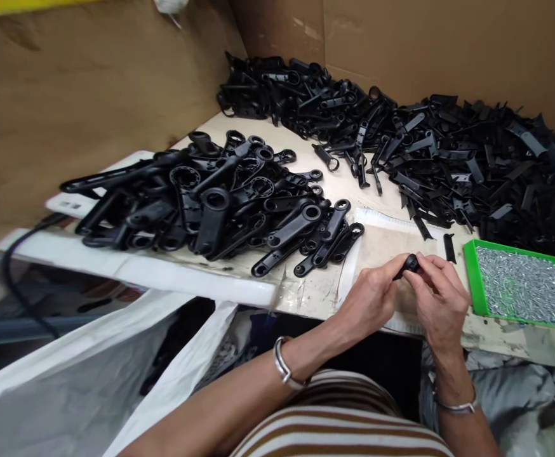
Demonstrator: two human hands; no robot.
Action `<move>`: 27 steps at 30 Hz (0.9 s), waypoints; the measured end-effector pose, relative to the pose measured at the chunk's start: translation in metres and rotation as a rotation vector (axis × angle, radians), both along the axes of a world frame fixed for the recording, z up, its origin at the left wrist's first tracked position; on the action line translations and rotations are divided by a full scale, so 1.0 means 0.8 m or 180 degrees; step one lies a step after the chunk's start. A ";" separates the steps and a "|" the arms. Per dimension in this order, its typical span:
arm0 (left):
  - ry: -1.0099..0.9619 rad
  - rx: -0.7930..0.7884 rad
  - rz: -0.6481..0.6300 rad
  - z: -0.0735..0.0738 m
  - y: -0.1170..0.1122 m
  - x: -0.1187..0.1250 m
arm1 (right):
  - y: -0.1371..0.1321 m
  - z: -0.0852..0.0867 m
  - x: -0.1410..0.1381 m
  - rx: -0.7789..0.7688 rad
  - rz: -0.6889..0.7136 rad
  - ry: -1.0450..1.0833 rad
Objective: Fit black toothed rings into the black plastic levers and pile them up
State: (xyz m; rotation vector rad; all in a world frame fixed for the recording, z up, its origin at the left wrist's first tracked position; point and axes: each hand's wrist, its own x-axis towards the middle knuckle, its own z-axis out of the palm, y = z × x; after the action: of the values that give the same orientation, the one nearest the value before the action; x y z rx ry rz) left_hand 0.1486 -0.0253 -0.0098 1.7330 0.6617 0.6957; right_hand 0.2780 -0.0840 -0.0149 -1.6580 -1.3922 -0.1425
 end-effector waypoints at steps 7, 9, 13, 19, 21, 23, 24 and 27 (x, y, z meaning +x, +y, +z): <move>0.0241 0.0059 0.0004 0.001 0.005 -0.018 | -0.025 0.009 0.010 -0.0711 0.0641 0.1291; 0.0156 -0.0088 -0.0036 0.003 0.005 -0.023 | -0.031 0.009 0.014 -0.0902 0.0693 0.1629; 0.0095 -0.0276 -0.0273 0.010 -0.001 -0.025 | -0.029 0.002 0.006 -0.1317 0.0824 0.1962; 0.0366 0.0743 0.0111 0.004 -0.005 -0.032 | -0.011 0.006 -0.003 -0.1427 0.0925 0.1184; 0.0483 0.1672 0.0316 0.006 0.000 -0.045 | -0.005 0.019 0.014 -0.1361 0.0901 0.0391; 0.0618 0.2675 0.0708 0.012 0.009 -0.063 | 0.003 0.035 0.040 -0.1358 0.0515 -0.0658; 0.0687 0.3078 0.0946 0.015 0.015 -0.072 | 0.008 0.043 0.054 -0.1492 0.0217 -0.1208; 0.1002 0.3707 0.1556 0.024 0.035 -0.100 | 0.026 0.057 0.087 -0.2400 -0.0467 -0.2428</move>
State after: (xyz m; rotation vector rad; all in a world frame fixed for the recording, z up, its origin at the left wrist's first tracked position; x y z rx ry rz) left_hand 0.0687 0.0030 0.0092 2.8210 1.0180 1.3229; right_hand 0.3477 -0.0635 0.0306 -2.4873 -2.0463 -0.4034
